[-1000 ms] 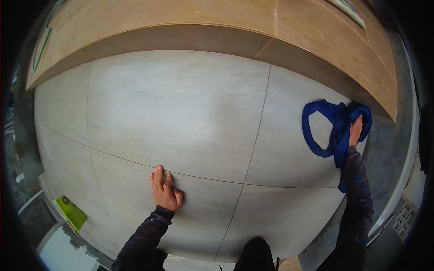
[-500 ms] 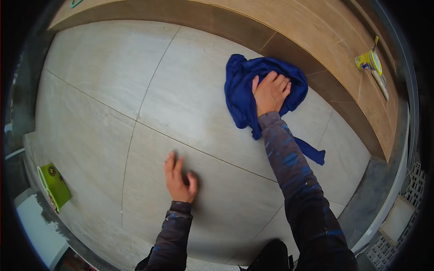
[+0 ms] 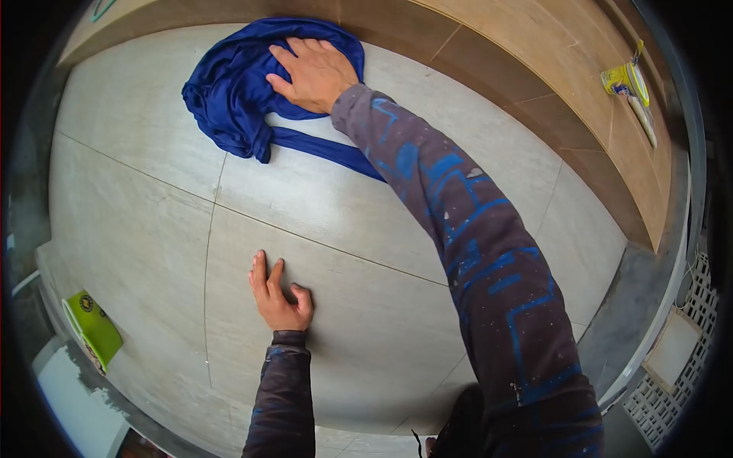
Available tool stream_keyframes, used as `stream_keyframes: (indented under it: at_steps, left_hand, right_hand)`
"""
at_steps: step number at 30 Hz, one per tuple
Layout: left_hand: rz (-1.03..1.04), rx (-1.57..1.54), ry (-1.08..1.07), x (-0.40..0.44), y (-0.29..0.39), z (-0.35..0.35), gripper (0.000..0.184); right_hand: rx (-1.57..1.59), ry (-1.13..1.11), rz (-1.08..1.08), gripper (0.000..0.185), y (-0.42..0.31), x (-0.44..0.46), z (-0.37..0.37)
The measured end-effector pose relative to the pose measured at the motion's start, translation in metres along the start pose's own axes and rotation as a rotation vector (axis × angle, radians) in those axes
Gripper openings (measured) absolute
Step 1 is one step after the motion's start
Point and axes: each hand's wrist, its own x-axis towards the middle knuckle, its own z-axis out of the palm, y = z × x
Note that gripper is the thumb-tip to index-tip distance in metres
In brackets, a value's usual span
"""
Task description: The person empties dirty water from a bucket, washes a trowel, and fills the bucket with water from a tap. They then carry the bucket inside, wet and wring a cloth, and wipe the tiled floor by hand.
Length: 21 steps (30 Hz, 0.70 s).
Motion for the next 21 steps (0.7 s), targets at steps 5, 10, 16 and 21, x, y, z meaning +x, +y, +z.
stream_keyframes:
  at_steps: [5,10,16,21]
  left_hand:
    - [-0.013,0.029,0.011,-0.004,-0.002,-0.001,0.051]
    - [-0.026,0.032,0.003,-0.002,-0.005,0.0,0.052]
    - [-0.045,0.026,-0.057,-0.003,-0.006,-0.002,0.053]
    - [-0.108,-0.053,-0.036,-0.001,-0.014,-0.001,0.051]
  right_hand:
    - [-0.139,-0.183,0.06,0.061,0.101,-0.155,-0.144]
    - [-0.32,-0.267,0.328,0.066,0.124,-0.358,-0.278]
    - [-0.325,-0.262,0.484,0.072,-0.001,-0.482,-0.262]
    - [-0.156,-0.459,0.383,0.064,-0.145,-0.327,-0.15]
